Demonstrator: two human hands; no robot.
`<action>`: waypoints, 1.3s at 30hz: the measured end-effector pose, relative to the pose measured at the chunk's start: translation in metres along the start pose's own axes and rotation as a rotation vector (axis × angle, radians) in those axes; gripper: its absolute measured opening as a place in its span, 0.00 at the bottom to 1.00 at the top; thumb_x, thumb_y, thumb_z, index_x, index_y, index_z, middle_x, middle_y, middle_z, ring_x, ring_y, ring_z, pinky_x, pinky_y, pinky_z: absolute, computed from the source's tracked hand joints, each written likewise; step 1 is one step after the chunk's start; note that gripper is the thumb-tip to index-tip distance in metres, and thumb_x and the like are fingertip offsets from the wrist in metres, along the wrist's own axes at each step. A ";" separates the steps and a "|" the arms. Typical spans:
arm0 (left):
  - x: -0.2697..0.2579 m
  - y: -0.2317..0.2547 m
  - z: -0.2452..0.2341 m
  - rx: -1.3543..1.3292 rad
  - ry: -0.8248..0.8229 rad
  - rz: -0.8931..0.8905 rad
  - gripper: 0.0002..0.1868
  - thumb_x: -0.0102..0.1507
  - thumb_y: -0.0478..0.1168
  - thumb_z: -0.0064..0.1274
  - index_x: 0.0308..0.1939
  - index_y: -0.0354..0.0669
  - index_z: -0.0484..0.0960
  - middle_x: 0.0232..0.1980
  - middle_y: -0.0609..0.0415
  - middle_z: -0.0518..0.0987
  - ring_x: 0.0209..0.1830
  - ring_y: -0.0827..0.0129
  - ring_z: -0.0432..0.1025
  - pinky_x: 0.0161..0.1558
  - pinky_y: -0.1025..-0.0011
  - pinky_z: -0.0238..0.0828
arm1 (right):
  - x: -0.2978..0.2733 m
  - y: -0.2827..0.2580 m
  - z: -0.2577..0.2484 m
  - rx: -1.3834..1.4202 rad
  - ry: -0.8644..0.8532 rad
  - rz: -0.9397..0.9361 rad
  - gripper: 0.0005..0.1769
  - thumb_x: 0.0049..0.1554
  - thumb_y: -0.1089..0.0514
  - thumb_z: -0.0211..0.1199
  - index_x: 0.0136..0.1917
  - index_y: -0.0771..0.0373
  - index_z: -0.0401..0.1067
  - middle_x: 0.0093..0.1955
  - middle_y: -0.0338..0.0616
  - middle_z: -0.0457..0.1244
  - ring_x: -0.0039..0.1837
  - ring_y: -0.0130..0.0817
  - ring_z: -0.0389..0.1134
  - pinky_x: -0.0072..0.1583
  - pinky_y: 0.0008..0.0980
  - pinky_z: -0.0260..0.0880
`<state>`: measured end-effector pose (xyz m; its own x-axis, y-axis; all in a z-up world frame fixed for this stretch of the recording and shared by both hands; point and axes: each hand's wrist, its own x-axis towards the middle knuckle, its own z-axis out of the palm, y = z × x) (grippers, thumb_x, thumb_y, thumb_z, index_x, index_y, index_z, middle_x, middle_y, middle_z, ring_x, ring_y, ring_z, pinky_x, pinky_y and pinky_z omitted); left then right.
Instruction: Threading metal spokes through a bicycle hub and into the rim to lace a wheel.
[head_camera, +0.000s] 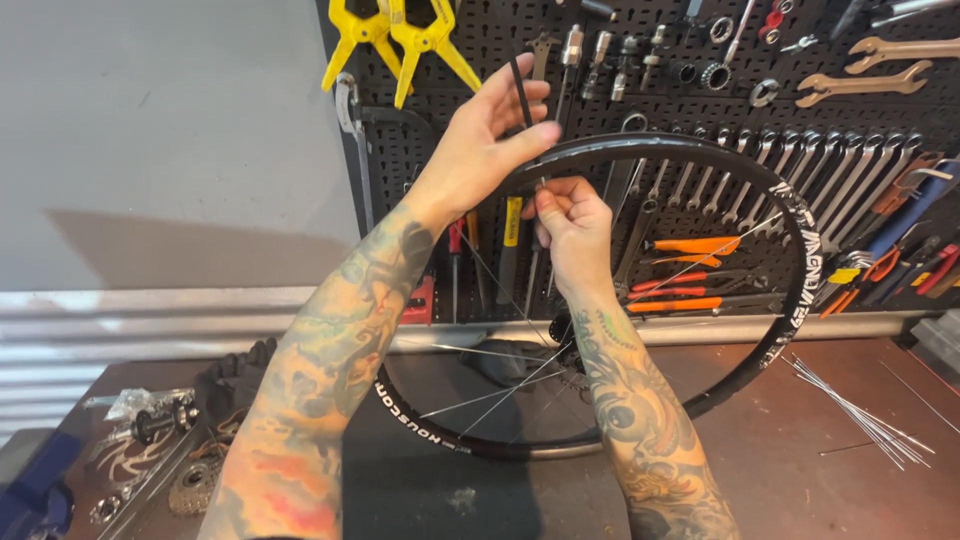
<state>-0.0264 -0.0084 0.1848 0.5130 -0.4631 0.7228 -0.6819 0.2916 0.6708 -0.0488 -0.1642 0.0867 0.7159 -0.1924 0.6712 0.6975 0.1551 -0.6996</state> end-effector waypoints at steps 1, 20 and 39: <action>0.000 0.002 0.003 0.080 0.099 -0.010 0.35 0.65 0.37 0.59 0.74 0.46 0.61 0.56 0.53 0.69 0.55 0.70 0.68 0.58 0.72 0.67 | -0.001 0.000 0.000 -0.017 0.017 0.012 0.02 0.64 0.66 0.58 0.48 0.64 0.68 0.35 0.48 0.67 0.28 0.23 0.54 0.32 0.21 0.54; -0.001 -0.012 -0.011 -0.133 -0.017 -0.037 0.38 0.70 0.29 0.45 0.81 0.51 0.49 0.72 0.45 0.75 0.73 0.60 0.71 0.71 0.68 0.68 | 0.003 0.006 0.003 0.009 0.012 0.014 0.01 0.64 0.66 0.57 0.48 0.64 0.68 0.35 0.48 0.66 0.27 0.23 0.52 0.32 0.22 0.52; -0.001 -0.008 -0.014 0.100 0.255 -0.060 0.25 0.62 0.40 0.65 0.62 0.41 0.82 0.27 0.70 0.66 0.28 0.87 0.60 0.35 0.85 0.64 | 0.006 0.013 0.009 -0.038 0.045 0.033 0.02 0.64 0.65 0.57 0.48 0.63 0.69 0.35 0.49 0.66 0.29 0.24 0.54 0.33 0.21 0.53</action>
<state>-0.0144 0.0018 0.1811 0.6602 -0.2475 0.7091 -0.6879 0.1796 0.7032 -0.0346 -0.1550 0.0837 0.7357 -0.2309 0.6367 0.6714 0.1253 -0.7304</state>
